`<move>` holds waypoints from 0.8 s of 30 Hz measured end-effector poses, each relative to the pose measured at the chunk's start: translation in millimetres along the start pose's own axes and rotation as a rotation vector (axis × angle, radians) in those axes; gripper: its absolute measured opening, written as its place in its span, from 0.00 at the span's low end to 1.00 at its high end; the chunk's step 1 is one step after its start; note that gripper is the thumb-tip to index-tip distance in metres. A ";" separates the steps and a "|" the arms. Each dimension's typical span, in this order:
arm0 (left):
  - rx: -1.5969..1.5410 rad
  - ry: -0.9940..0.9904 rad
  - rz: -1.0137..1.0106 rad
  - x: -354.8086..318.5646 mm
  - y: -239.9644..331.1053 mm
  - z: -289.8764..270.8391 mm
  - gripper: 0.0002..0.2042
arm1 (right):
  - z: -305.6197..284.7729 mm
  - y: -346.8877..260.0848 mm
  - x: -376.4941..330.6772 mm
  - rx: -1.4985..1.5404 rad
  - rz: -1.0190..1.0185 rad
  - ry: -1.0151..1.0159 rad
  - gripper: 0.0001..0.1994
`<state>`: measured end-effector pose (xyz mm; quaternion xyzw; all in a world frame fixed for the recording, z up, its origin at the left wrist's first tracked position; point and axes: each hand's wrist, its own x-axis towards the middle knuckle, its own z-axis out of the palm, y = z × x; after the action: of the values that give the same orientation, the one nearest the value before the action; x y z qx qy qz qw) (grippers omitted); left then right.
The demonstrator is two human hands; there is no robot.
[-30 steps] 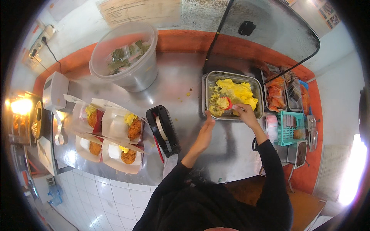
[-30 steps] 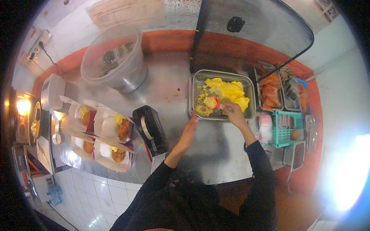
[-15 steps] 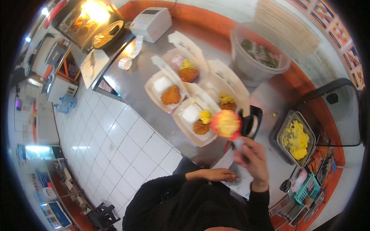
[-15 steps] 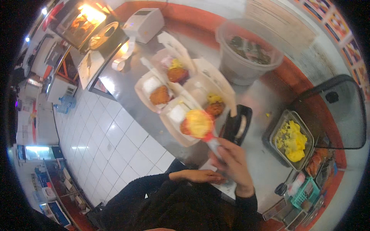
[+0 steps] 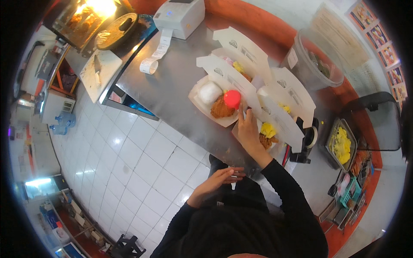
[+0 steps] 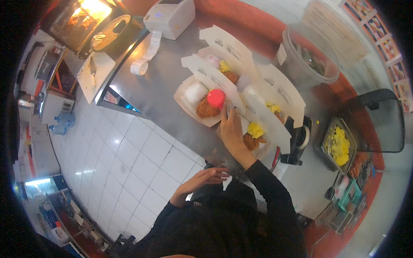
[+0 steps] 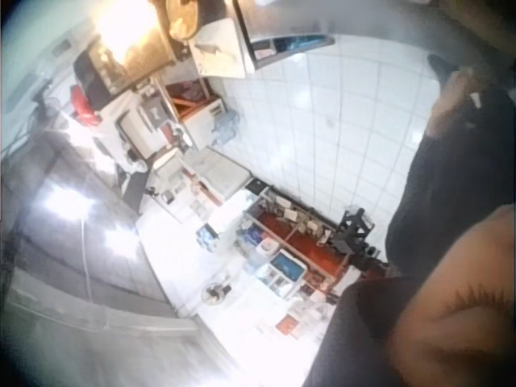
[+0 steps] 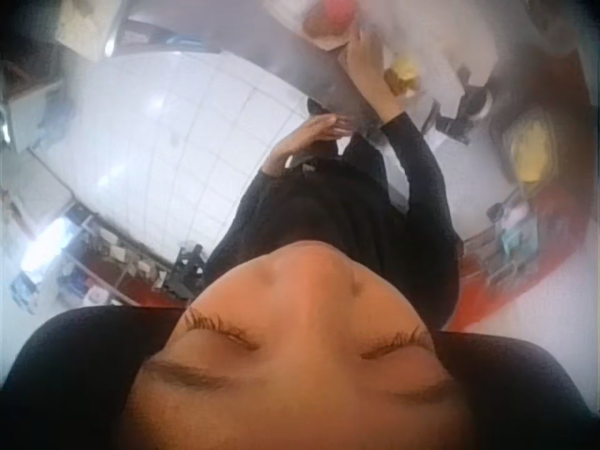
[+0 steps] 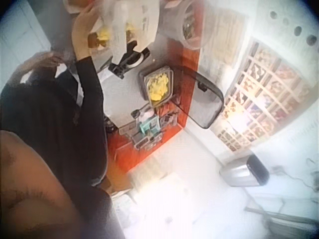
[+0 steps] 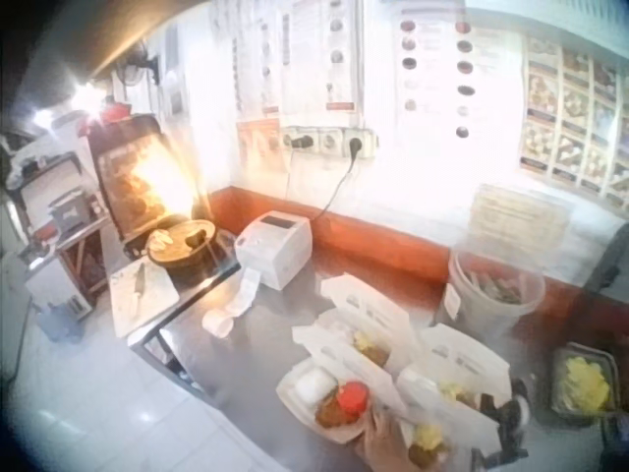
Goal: The person assembles food orders by placing rice balls and fried chicken into takeaway boxes, then adds pickles and sauces. The person closes the boxes and places them on the counter.
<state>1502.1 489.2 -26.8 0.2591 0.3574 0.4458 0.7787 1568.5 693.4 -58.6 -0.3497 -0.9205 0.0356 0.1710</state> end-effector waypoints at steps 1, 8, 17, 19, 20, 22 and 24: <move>-0.012 0.007 -0.009 -1.3 3.8 -3.9 0.30 | -4.3 -2.7 -2.8 0.029 0.004 0.032 0.30; 0.032 0.004 -0.013 6.4 20.1 -2.7 0.25 | -40.5 1.6 -11.5 0.463 0.111 -0.002 0.27; 0.106 -0.057 -0.148 35.8 23.0 24.4 0.26 | -212.7 138.6 -68.4 1.225 0.623 0.435 0.16; 0.138 -0.078 -0.163 45.3 16.8 31.8 0.27 | -223.0 220.1 -119.6 0.741 0.816 0.296 0.16; 0.163 -0.064 -0.171 51.5 17.8 38.7 0.27 | -208.5 272.4 -159.9 0.407 0.786 0.279 0.17; 0.179 -0.051 -0.156 61.6 15.9 52.0 0.27 | -189.2 328.1 -206.4 0.037 0.806 0.211 0.17; 0.200 0.021 -0.133 69.5 11.7 67.0 0.27 | -178.7 360.2 -230.5 -0.063 0.856 0.130 0.16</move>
<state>1573.1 550.1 -0.1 0.3067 0.4246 0.3579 0.7730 2017.4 803.9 -24.3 -0.7066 -0.6802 0.0528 0.1876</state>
